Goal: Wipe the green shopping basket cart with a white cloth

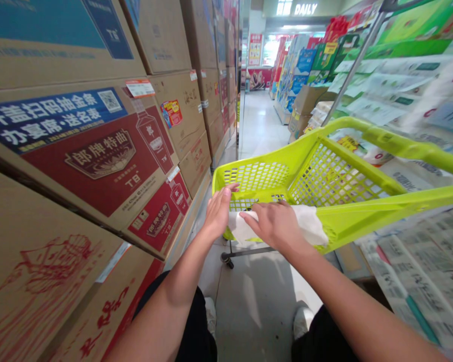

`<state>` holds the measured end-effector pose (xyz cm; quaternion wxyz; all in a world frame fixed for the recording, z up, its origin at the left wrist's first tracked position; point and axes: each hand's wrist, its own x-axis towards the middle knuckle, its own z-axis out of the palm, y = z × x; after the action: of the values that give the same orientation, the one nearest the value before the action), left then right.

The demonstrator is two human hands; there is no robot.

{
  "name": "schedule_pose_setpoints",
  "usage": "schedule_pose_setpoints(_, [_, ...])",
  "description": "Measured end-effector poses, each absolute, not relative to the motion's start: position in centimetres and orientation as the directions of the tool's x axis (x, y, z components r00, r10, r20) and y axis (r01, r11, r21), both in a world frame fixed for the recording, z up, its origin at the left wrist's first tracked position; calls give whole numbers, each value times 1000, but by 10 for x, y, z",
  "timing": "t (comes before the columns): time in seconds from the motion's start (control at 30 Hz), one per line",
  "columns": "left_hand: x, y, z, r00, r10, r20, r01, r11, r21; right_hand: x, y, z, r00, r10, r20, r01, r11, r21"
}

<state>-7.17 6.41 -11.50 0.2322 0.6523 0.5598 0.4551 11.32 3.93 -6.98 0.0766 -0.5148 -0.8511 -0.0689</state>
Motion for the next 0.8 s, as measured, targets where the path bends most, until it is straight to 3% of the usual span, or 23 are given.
schedule_pose_setpoints(0.13, [-69,55,-103,38,957,287,577,-255,776,90,34,-77,-548,806,222,830,557,29])
schedule_pose_setpoints(0.27, [-78,60,-99,77,955,287,571,-279,772,94,35,-75,-541,808,236,833,553,17])
schedule_pose_setpoints(0.37, [-83,67,-99,71,953,293,566,-281,776,114,40,-70,-465,850,248,879,477,13])
schedule_pose_setpoints(0.57, [-79,74,-99,41,967,250,612,-222,759,166,47,-58,-244,933,264,967,213,141])
schedule_pose_setpoints(0.67, [-77,81,-104,-11,972,235,485,-201,851,178,46,-54,-209,938,277,973,171,156])
schedule_pose_setpoints(0.8, [-74,87,-114,-107,961,256,264,-221,939,167,39,-56,-266,927,265,962,238,133])
